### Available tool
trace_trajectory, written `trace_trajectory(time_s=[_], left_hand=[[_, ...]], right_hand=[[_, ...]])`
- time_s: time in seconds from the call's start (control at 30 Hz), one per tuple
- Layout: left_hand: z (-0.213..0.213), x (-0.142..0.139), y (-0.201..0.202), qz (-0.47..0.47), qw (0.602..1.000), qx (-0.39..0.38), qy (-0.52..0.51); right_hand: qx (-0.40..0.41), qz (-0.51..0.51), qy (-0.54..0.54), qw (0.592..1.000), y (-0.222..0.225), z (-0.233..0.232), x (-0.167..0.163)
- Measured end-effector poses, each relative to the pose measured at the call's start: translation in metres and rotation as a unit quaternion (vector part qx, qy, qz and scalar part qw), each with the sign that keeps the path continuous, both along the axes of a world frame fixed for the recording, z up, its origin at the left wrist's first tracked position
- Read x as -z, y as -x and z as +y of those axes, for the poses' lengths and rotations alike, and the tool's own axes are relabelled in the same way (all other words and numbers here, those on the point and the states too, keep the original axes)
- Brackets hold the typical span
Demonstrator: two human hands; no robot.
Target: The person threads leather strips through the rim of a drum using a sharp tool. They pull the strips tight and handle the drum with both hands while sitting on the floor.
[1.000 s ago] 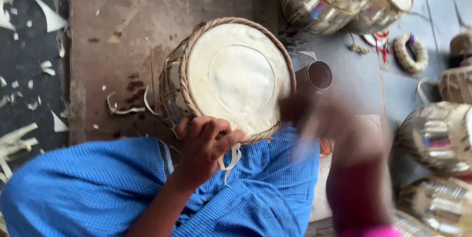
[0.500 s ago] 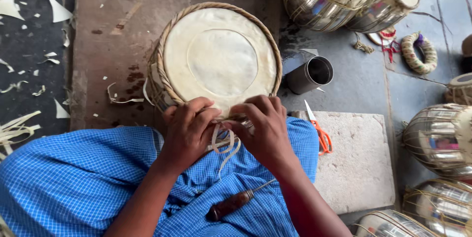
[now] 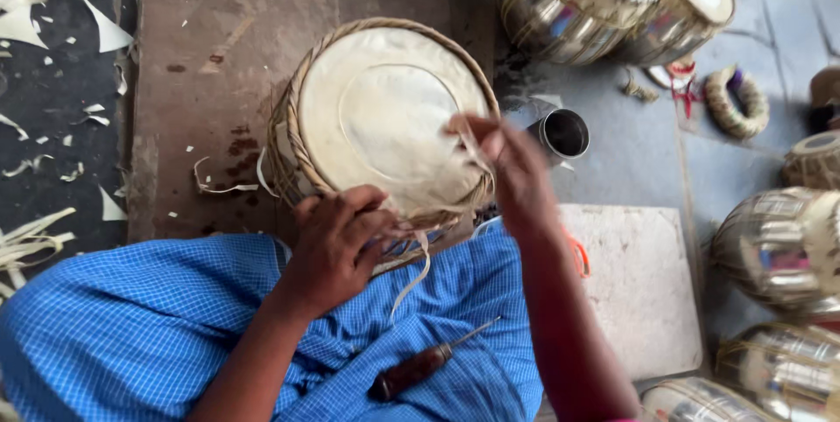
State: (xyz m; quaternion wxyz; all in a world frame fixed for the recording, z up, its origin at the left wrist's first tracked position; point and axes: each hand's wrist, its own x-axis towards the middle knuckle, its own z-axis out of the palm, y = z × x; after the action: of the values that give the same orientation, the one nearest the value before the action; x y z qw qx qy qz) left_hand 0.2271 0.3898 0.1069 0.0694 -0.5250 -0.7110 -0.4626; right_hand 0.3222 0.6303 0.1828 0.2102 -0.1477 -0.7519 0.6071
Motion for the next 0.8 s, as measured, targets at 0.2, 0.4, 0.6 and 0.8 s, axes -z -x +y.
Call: trace_trajectory(time_s=[0.2,0.4,0.6,0.8], left_hand=[[0.003,0.006,-0.004,0.044,0.998,-0.052,-0.014],[0.005,0.009,-0.004,0.047,0.997,-0.062,-0.011],[0.007,0.01,-0.003,0.015,0.999,-0.046,0.0],[0.005,0.004,-0.003,-0.018,0.999,-0.02,-0.021]], right_hand=[[-0.09,-0.108,-0.064,0.988,-0.021,-0.05,-0.019],[-0.097,-0.052,-0.377,0.92,-0.007,-0.048,0.001],[0.069,-0.079,-0.422,0.901,-0.004,-0.077,0.043],[0.21,-0.208,-0.294,0.909,-0.003,0.042,0.024]])
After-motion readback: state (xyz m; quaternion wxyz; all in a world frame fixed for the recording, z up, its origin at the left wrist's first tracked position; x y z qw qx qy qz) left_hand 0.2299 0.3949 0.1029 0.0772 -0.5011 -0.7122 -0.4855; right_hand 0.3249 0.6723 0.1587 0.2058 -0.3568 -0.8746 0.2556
